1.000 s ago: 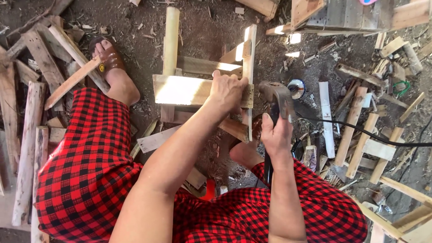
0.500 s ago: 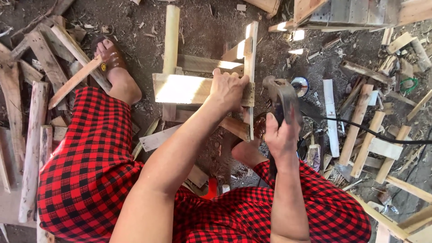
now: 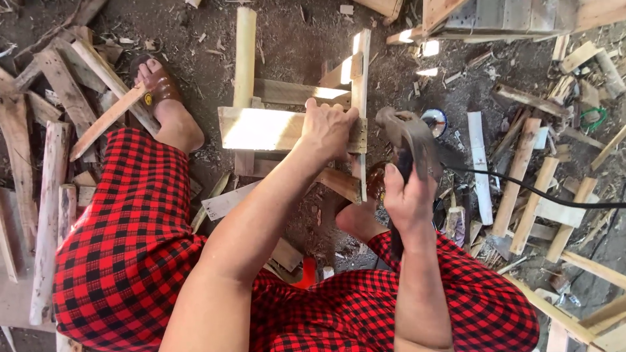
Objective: The person sits on a low stool and assembles a small wooden stool frame, hammering nails into the joints while holding the frame steady. They reposition the frame, hammer nails on different sides, and pick up nails and wood pieces from the scrap-covered ground.
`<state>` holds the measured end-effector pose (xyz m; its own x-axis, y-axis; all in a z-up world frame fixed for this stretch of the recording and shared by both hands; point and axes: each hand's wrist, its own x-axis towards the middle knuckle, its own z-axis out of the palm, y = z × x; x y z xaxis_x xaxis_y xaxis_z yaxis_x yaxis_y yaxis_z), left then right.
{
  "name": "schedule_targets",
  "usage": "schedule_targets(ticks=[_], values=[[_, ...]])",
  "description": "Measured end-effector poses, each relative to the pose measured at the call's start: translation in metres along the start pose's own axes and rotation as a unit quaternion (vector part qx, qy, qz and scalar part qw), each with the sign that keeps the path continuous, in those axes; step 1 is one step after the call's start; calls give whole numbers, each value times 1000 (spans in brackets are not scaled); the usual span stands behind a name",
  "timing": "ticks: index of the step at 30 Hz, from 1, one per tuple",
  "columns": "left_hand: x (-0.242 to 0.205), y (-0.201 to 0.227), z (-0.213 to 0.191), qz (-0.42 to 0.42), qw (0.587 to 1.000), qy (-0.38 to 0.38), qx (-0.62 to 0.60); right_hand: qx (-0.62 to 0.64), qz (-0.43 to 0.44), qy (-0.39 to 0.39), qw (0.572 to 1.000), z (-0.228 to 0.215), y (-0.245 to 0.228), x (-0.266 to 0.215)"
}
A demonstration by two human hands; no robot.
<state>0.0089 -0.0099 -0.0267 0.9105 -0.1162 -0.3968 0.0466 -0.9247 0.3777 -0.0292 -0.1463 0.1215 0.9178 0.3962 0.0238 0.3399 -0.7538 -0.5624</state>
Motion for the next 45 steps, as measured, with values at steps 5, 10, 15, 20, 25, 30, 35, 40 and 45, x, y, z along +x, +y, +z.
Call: schedule_targets(ticks=[5, 10, 15, 20, 25, 30, 35, 40, 45], values=[[18, -3, 24, -7, 1000, 14, -10, 52, -202, 56, 976, 16, 6, 7], [-6, -1, -10, -18, 1000, 1, -22, -38, 132, -71, 988, 41, 66, -2], [1, -4, 1, -3, 1000, -8, -20, -33, 26, 26, 999, 7, 27, -16], [28, -7, 42, 7, 999, 18, -41, -26, -69, 57, 996, 22, 34, -6], [25, -10, 40, 3, 999, 37, -40, -34, 122, -83, 988, 31, 75, -8], [3, -7, 15, 13, 998, 29, -54, -5, -63, 21, 998, 3, 16, -13], [10, -8, 27, 10, 998, 42, -46, -90, 30, -9, 995, 22, 20, -5], [1, -12, 11, 17, 998, 27, -45, -22, 99, -52, 993, 26, 36, -2], [13, -13, 28, 25, 998, 28, -56, -11, 103, -9, 995, 7, 2, -12]])
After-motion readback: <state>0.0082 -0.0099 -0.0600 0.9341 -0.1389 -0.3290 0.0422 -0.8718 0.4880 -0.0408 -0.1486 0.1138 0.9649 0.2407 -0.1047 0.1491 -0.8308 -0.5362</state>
